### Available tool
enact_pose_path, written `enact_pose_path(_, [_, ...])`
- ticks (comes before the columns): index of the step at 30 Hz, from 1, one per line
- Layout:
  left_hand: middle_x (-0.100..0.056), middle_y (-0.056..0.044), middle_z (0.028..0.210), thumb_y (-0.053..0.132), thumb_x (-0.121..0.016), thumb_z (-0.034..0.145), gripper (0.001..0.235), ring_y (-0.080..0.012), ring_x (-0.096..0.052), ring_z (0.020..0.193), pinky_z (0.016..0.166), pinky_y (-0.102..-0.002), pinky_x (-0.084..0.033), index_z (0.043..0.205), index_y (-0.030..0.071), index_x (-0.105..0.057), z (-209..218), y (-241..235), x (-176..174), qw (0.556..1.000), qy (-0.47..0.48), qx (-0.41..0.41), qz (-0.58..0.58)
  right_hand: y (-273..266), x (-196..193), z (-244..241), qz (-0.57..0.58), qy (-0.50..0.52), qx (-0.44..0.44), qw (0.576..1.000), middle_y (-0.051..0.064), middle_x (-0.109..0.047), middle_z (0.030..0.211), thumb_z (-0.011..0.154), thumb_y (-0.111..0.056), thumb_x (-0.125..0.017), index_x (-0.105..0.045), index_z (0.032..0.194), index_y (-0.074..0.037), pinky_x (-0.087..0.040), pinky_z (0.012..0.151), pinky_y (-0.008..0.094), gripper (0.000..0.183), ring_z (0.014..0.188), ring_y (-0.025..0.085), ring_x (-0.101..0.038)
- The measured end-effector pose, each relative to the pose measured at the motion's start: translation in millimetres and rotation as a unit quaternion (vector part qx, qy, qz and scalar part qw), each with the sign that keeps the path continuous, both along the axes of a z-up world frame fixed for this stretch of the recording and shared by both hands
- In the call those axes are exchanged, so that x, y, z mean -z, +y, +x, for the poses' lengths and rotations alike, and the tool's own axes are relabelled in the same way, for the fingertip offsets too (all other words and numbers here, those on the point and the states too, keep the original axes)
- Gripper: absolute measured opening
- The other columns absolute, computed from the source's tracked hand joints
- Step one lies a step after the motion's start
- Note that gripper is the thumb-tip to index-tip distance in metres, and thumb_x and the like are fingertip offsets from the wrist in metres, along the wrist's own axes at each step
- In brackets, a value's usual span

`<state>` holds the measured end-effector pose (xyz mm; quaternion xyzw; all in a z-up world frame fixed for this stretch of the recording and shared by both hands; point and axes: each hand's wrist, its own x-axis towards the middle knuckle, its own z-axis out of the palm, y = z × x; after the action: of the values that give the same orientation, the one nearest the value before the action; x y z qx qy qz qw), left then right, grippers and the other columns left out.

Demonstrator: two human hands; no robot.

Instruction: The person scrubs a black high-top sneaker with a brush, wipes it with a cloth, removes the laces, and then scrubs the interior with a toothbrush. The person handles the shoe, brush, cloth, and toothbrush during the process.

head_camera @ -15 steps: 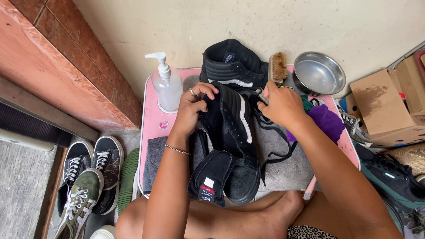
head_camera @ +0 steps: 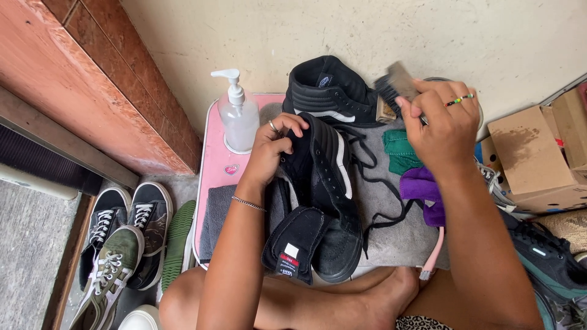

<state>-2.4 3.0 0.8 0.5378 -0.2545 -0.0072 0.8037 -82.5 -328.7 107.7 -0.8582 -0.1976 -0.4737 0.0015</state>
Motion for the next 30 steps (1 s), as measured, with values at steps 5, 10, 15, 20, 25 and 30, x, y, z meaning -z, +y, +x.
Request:
enact_pose_path(5, [-0.075,-0.007,0.117,-0.004,-0.055,0.065,0.038,-0.0209,-0.065,0.118,0.092,-0.030,-0.047,0.095,0.016,-0.070,2.4,6.3,-0.7,0.998,-0.027,0.021,0.061,17.8,-30.7,6.2,0.108,0.101,0.009,0.989,0.014,-0.077,0.110,0.122,-0.006,-0.093,-0.065,0.108,-0.006,-0.056,0.083,0.044,0.032,0.097,0.032,-0.071])
enact_pose_path(10, [-0.076,-0.007,0.116,-0.004,-0.055,0.065,0.038,-0.0204,-0.065,0.116,0.092,-0.030,-0.046,0.094,0.016,-0.070,-0.7,6.1,-3.2,0.998,-0.024,0.018,0.062,22.8,-9.8,62.5,0.275,0.258,0.095,0.921,0.010,-0.082,0.104,0.113,-0.009,-0.085,-0.076,0.119,-0.015,-0.065,0.076,0.040,0.012,0.083,0.020,-0.076])
enact_pose_path(15, [-0.076,-0.007,0.116,-0.004,-0.055,0.066,0.038,-0.0183,-0.064,0.113,0.080,-0.027,-0.043,0.095,0.017,-0.070,1.7,5.9,-1.2,0.998,-0.012,0.023,0.056,17.1,29.8,119.3,0.152,0.311,0.139,0.928,0.022,-0.080,0.106,0.112,-0.008,-0.072,-0.072,0.126,-0.006,-0.058,0.084,0.060,0.014,0.097,0.048,-0.073])
enact_pose_path(20, [-0.076,-0.007,0.117,-0.005,-0.054,0.067,0.039,-0.0182,-0.064,0.112,0.084,-0.028,-0.044,0.095,0.016,-0.070,2.2,6.6,-1.5,0.998,-0.011,0.025,0.056,14.0,44.0,140.2,0.064,0.291,0.199,0.934,0.025,-0.065,0.115,0.108,-0.007,-0.068,-0.073,0.122,-0.008,-0.059,0.064,0.066,0.016,0.076,0.055,-0.071])
enact_pose_path(25, [-0.076,-0.007,0.117,-0.004,-0.055,0.065,0.040,-0.0204,-0.065,0.116,0.090,-0.030,-0.046,0.096,0.016,-0.070,3.7,7.1,1.8,0.998,-0.017,0.024,0.055,8.4,41.1,138.9,0.016,0.282,0.206,0.937,0.022,-0.080,0.088,0.111,-0.016,-0.065,-0.082,0.114,-0.011,-0.058,0.068,0.063,0.018,0.083,0.053,-0.072])
enact_pose_path(30, [-0.076,-0.008,0.117,-0.005,-0.056,0.065,0.040,-0.0210,-0.065,0.117,0.099,-0.031,-0.046,0.096,0.016,-0.070,4.5,5.9,3.9,0.999,-0.022,0.031,0.037,13.5,17.3,117.6,0.102,0.334,0.119,0.930,0.007,-0.083,0.110,0.105,-0.015,-0.071,-0.083,0.122,-0.013,-0.058,0.092,0.059,0.021,0.102,0.043,-0.073])
